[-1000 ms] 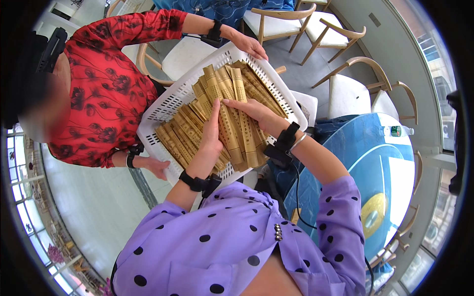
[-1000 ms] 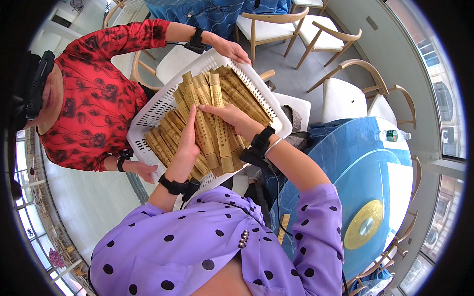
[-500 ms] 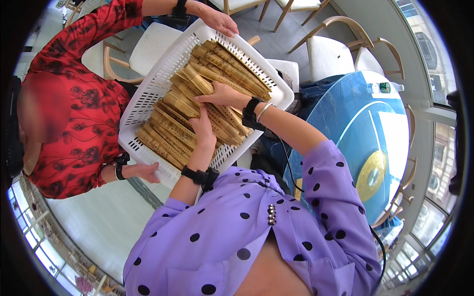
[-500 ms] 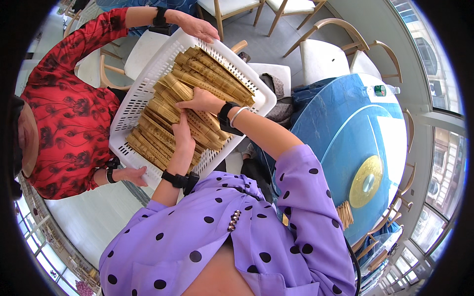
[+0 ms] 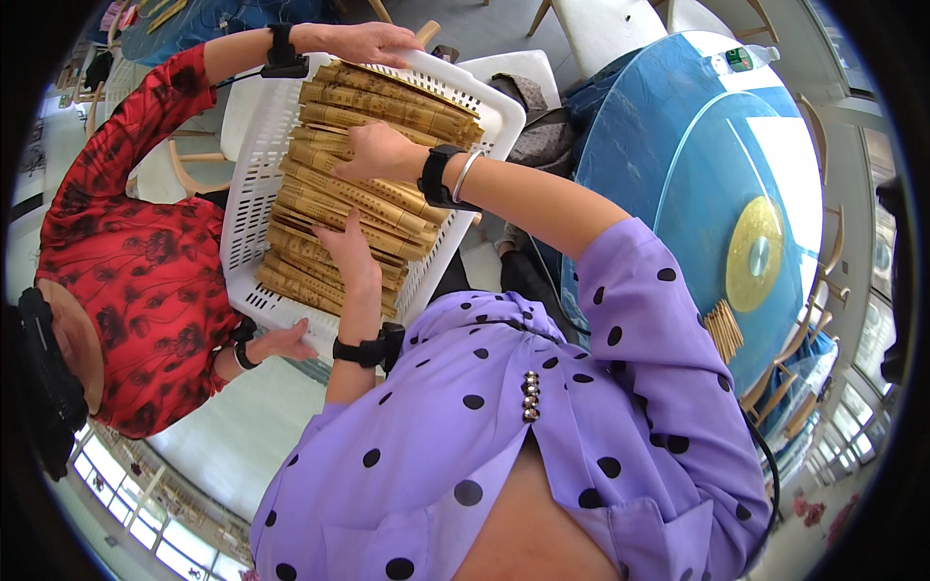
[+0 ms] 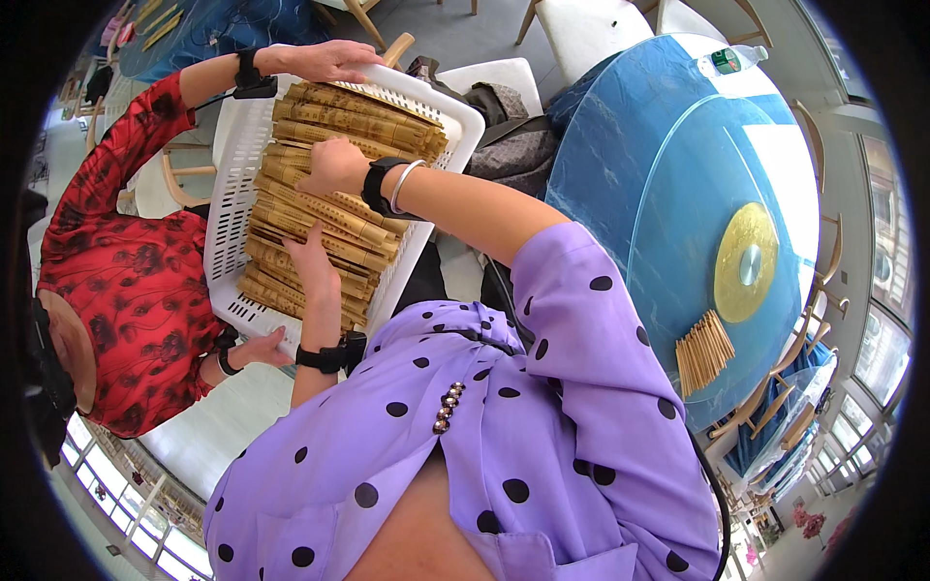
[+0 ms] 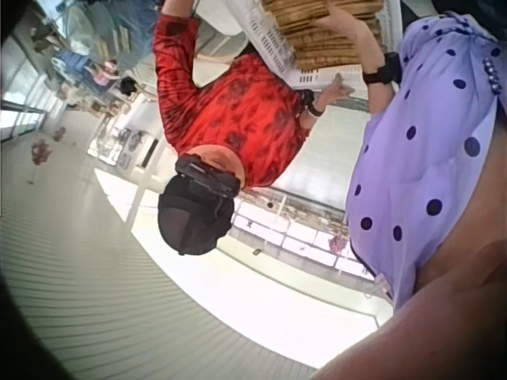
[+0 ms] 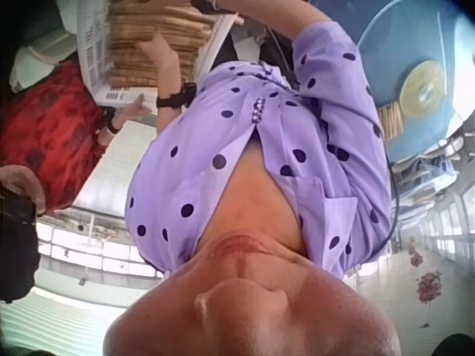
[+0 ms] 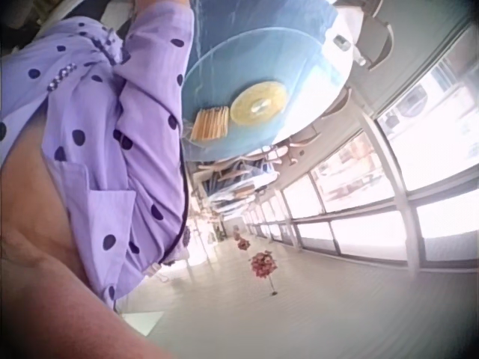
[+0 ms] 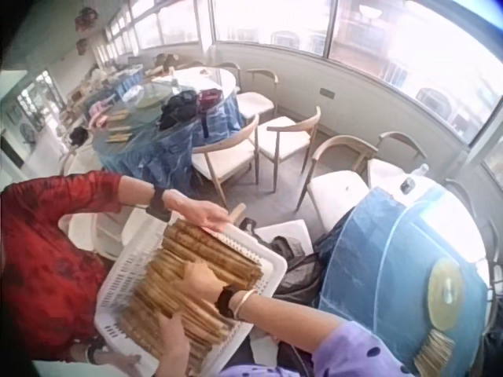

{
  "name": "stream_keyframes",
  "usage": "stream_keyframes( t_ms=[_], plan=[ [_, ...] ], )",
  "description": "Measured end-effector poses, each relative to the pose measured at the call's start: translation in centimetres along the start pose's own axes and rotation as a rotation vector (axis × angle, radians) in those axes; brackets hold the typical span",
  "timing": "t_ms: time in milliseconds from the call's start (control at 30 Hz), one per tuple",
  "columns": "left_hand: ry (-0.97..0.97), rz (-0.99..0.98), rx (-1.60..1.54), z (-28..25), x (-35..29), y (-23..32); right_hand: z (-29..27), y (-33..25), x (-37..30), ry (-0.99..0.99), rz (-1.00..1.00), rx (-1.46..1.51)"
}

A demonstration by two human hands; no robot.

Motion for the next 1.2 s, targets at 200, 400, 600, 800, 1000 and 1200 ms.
stream_keyframes(
  t_ms=[200,400,600,800,1000,1200],
  plan=[
    [-0.009,0.047,0.114,2.9,-5.6,3.6,-4.4,0.0,-5.7,0.211,-0.136,0.084],
    [-0.531,0.486,0.372,15.5,-11.7,5.0,-10.0,4.9,-25.1,0.903,0.06,0.411],
    [-1.492,0.35,0.785,25.7,-21.5,-3.0,0.2,10.7,-47.8,1.3,0.686,0.541],
    [-2.125,1.061,1.249,28.4,-26.1,-17.7,19.3,14.9,-61.4,1.082,1.148,-0.077],
    [-2.379,1.616,0.999,24.4,-26.8,-26.4,22.7,16.3,-63.2,1.102,1.127,-0.163],
    [-2.439,1.8,0.876,24.3,-26.0,-28.1,23.4,17.9,-63.0,1.099,1.093,-0.277]
  ],
)
Point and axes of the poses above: each hand's wrist, its own x-axis towards the middle knuckle, its own z-axis out of the palm, y = z × x, the point moved 1 cm from there along x, towards the middle knuckle, and after that the axes turned 4 degrees about -z, right-handed, at the moved point
